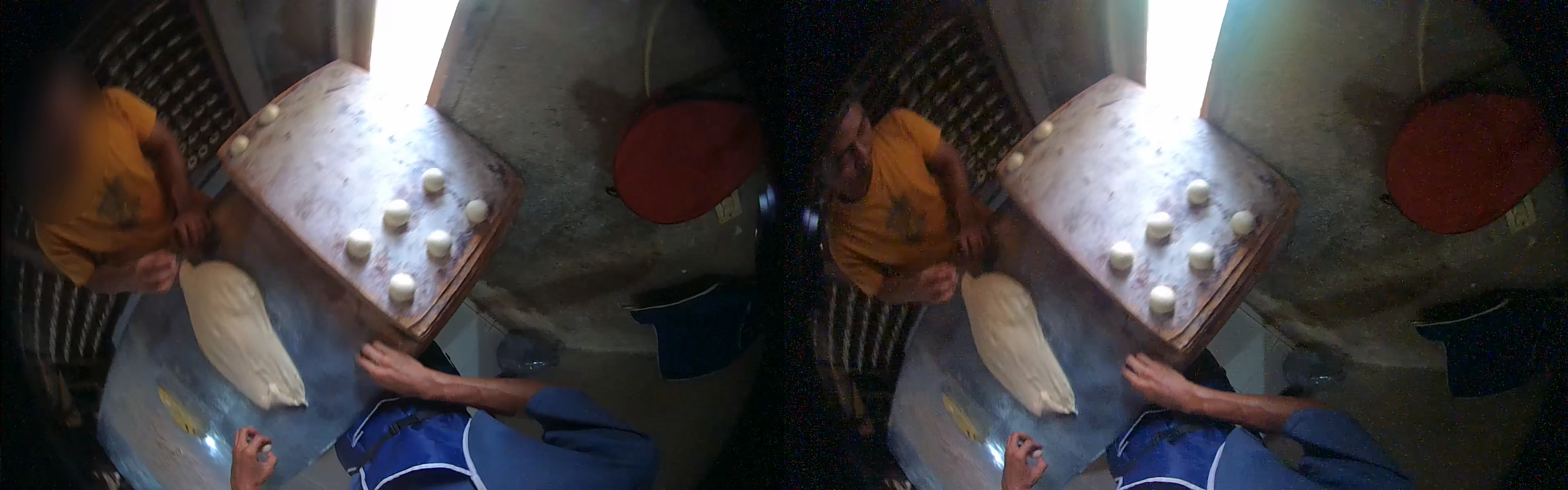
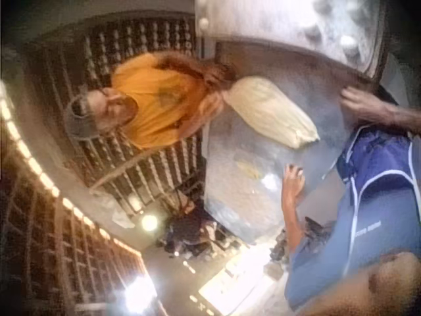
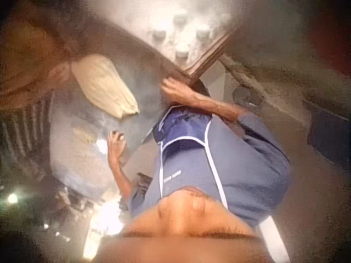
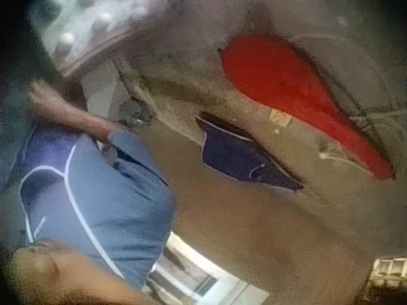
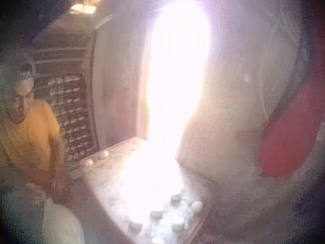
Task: The person shapes small pieces of dough into round balls by hand and places them onto a wooden board. They also handle a large mass of dough, stretching and flattening it on the metal work surface. The formed dough balls are arranged in rows on the board.
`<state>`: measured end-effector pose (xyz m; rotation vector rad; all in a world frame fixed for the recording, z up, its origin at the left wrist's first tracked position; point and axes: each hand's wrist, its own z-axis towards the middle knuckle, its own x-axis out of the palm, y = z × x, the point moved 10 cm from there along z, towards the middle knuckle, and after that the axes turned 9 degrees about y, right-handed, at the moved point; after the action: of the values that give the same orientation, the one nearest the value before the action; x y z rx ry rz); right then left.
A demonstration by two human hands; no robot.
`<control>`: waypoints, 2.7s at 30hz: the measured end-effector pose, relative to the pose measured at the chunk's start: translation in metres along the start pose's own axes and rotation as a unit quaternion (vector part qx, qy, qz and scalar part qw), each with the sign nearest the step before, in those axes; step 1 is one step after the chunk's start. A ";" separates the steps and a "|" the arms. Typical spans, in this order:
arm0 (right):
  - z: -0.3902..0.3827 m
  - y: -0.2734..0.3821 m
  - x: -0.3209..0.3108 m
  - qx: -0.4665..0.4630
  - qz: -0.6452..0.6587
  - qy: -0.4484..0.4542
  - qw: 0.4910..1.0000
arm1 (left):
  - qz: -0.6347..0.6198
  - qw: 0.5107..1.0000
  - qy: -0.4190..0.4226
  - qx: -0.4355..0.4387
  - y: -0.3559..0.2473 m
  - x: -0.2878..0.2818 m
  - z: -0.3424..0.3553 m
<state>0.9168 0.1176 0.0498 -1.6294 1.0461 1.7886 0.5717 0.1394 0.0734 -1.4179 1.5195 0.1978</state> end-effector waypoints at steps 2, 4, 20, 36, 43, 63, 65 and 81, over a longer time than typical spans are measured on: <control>-0.012 -0.015 0.018 0.055 0.245 0.060 0.966 | -0.005 0.991 -0.066 0.113 -0.119 -0.062 0.074; -0.019 -0.032 -0.023 0.038 0.395 0.081 0.914 | 0.007 0.964 -0.138 0.226 -0.229 -0.115 0.141; -0.212 -0.354 -0.203 0.505 0.060 -0.363 0.780 | -0.023 0.902 -0.229 0.365 -0.518 -0.111 0.408; 0.029 0.000 -0.041 0.027 0.545 0.070 0.835 | -0.181 0.841 -0.451 -0.237 -0.009 0.034 0.035; 0.120 0.122 0.110 0.207 0.882 0.233 0.353 | -0.094 0.852 -0.491 -0.156 -0.098 0.023 0.011; 0.091 0.188 -0.078 -0.138 0.538 0.170 0.814 | -0.902 0.422 -0.003 -0.095 -0.050 0.118 0.076; 0.149 0.169 -0.063 -0.106 0.615 0.115 0.773 | -0.784 0.575 -0.230 -0.036 -0.022 0.090 0.067; 0.058 0.060 0.035 -0.004 0.148 0.004 0.989 | -0.182 0.910 -0.372 -0.023 -0.011 0.075 -0.063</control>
<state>0.8290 0.1250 0.0278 -1.5509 1.3440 1.9745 0.5613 0.0432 0.0548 -1.4064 0.6171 0.4824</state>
